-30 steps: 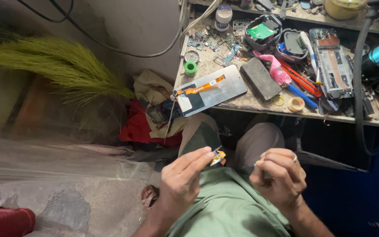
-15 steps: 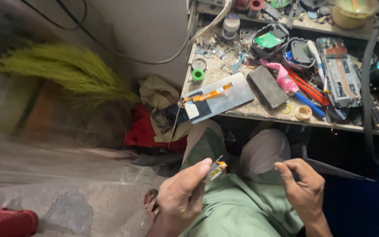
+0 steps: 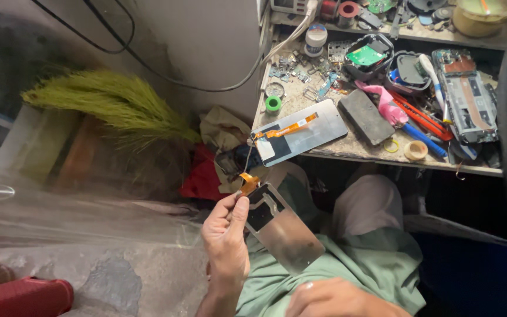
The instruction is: The person disassembles a smartphone at a cluttered repair bench, removing the back cover and battery and testing the screen. They then peel the display flex cable from an old screen panel and align it onto a replacement screen assembly, pressing the connector into place by hand.
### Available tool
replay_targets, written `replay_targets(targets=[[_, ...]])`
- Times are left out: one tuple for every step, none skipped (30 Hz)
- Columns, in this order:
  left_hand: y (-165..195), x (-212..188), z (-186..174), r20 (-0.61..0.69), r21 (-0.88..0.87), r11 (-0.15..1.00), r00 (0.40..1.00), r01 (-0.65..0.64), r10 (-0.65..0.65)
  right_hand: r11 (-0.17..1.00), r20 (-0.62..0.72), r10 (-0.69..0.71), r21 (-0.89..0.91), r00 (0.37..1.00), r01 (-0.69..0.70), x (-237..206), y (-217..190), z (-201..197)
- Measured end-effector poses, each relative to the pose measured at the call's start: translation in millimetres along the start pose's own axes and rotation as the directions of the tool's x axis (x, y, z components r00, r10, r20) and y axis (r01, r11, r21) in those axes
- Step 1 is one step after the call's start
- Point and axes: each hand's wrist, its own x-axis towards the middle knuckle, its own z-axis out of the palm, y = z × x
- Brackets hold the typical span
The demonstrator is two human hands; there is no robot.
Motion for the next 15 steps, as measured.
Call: replay_targets(targets=[[-0.6,0.4,0.1,-0.015,-0.014,1.0,1.0,0.024,-0.024,0.998,0.095,0.019,0.054,0.995,-0.024,5.6,0.3,2.3],[-1.6,0.5,-0.2,-0.029,-0.028,0.998,0.998,0.048,-0.049,0.992,0.048,-0.003,0.123,0.999,-0.003,8.4,0.3,7.9],[-3.2,-0.2,-0.9,-0.043,-0.043,0.996,0.996,0.072,-0.074,0.981,-0.001,-0.021,0.191,1.0,0.021,9.1,0.1,15.9],[-5.4,-1.3,-1.9,-0.032,-0.077,0.995,0.997,0.067,-0.069,0.965,-0.052,-0.035,0.257,0.998,0.047,9.4,1.4,23.3],[-8.3,-2.5,-3.3,-0.021,-0.11,0.992,0.998,0.062,-0.065,0.979,0.061,0.054,0.192,0.997,-0.064,14.3,8.9,28.2],[-11.4,-4.2,-5.1,-0.009,-0.144,0.988,0.998,0.059,-0.061,0.979,0.167,0.147,0.115,0.975,-0.168,22.4,19.5,32.4],[-14.9,-6.4,-6.4,-0.028,-0.166,0.983,0.996,0.076,-0.082,0.965,0.263,0.244,0.027,0.933,-0.26,27.0,26.8,37.3],[-18.8,-8.9,-6.9,-0.046,-0.188,0.978,0.994,0.093,-0.103,0.951,0.268,0.299,-0.005,0.916,-0.31,29.5,31.9,44.4],[-22.1,-11.1,-7.6,-0.064,-0.211,0.971,0.99,0.109,-0.125,0.933,0.273,0.354,-0.037,0.895,-0.358,32.8,37.3,51.3],[-24.3,-12.8,-8.1,-0.07,-0.241,0.964,0.989,0.113,-0.133,0.912,0.276,0.408,-0.07,0.87,-0.405,33.2,41.2,55.1],[-25.7,-14.2,-8.4,-0.075,-0.27,0.956,0.987,0.115,-0.14,0.955,0.214,0.284,-0.146,0.935,-0.257,29.6,43.1,56.6],[-26.2,-14.6,-8.3,-0.079,-0.298,0.948,0.986,0.116,-0.146,0.967,0.164,0.145,-0.23,0.976,-0.106,24.6,44.3,57.9],[-25.5,-14.6,-8.1,-0.076,-0.287,0.952,0.987,0.112,-0.139,0.947,0.129,-0.003,-0.319,0.992,0.044,20.2,46.2,58.5],[-24.3,-15.3,-8.0,-0.074,-0.276,0.955,0.989,0.106,-0.131,0.946,0.158,0.033,-0.322,0.987,0.02,16.3,49.5,58.4],[-22.8,-15.6,-7.5,-0.071,-0.265,0.959,0.99,0.1,-0.123,0.946,0.185,0.068,-0.325,0.98,-0.004,12.6,53.4,58.2]])
